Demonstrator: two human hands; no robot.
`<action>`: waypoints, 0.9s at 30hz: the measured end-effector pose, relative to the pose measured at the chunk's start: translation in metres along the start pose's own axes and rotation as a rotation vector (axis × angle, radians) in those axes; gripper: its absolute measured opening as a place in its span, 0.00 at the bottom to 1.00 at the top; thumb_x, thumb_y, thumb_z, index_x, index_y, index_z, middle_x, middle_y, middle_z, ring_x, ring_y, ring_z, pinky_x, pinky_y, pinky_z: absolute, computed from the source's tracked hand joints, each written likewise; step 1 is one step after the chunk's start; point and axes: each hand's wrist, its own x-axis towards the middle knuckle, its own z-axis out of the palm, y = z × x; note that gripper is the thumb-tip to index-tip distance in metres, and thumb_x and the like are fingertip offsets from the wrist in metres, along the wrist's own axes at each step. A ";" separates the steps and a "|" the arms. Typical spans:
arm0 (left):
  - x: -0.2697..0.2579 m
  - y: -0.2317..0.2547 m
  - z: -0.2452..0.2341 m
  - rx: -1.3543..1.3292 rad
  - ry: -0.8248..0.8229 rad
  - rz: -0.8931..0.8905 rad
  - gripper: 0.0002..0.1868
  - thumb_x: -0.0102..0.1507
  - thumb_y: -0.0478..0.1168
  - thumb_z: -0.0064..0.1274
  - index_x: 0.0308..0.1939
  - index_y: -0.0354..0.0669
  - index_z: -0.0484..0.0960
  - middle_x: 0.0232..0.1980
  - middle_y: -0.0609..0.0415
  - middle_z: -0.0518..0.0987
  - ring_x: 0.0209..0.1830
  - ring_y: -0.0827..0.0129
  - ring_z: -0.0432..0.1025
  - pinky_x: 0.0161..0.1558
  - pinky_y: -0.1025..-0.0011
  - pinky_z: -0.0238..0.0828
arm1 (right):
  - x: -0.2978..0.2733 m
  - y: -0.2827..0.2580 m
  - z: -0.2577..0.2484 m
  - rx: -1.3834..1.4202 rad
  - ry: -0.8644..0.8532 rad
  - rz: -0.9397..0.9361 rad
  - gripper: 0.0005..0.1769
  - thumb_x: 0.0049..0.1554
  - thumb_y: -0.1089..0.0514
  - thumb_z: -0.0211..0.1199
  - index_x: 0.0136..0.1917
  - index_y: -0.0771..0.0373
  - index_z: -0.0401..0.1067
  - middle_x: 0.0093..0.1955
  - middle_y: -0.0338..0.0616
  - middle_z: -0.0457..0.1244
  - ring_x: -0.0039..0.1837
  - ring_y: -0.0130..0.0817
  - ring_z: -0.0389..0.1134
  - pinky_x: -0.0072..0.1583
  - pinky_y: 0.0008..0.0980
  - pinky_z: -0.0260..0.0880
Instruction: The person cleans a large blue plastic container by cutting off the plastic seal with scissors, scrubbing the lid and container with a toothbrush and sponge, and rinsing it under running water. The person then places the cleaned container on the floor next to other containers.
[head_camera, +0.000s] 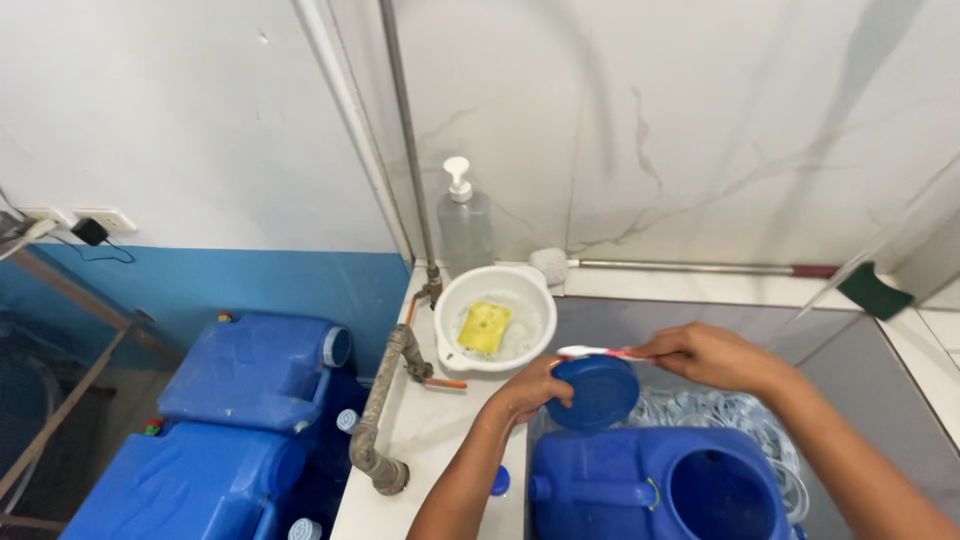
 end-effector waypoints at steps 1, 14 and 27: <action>-0.003 -0.001 0.004 0.031 -0.006 -0.002 0.16 0.48 0.24 0.54 0.41 0.27 0.81 0.31 0.51 0.79 0.28 0.69 0.73 0.32 0.73 0.70 | -0.011 0.002 -0.002 -0.011 0.025 -0.058 0.24 0.54 0.60 0.62 0.64 0.47 0.78 0.53 0.40 0.74 0.53 0.38 0.76 0.57 0.35 0.74; -0.005 0.032 0.016 -0.265 -0.066 0.123 0.36 0.42 0.24 0.45 0.57 0.28 0.80 0.41 0.47 0.82 0.38 0.68 0.76 0.43 0.74 0.76 | -0.065 0.034 -0.018 0.145 0.206 -0.188 0.22 0.54 0.62 0.60 0.62 0.53 0.77 0.48 0.40 0.72 0.50 0.37 0.74 0.53 0.36 0.73; 0.046 0.029 0.072 -1.109 0.158 0.260 0.38 0.45 0.29 0.46 0.63 0.33 0.71 0.58 0.41 0.78 0.58 0.48 0.74 0.62 0.47 0.71 | -0.062 0.061 0.074 0.679 0.745 -0.008 0.24 0.60 0.61 0.59 0.70 0.54 0.74 0.40 0.37 0.65 0.44 0.25 0.62 0.47 0.26 0.65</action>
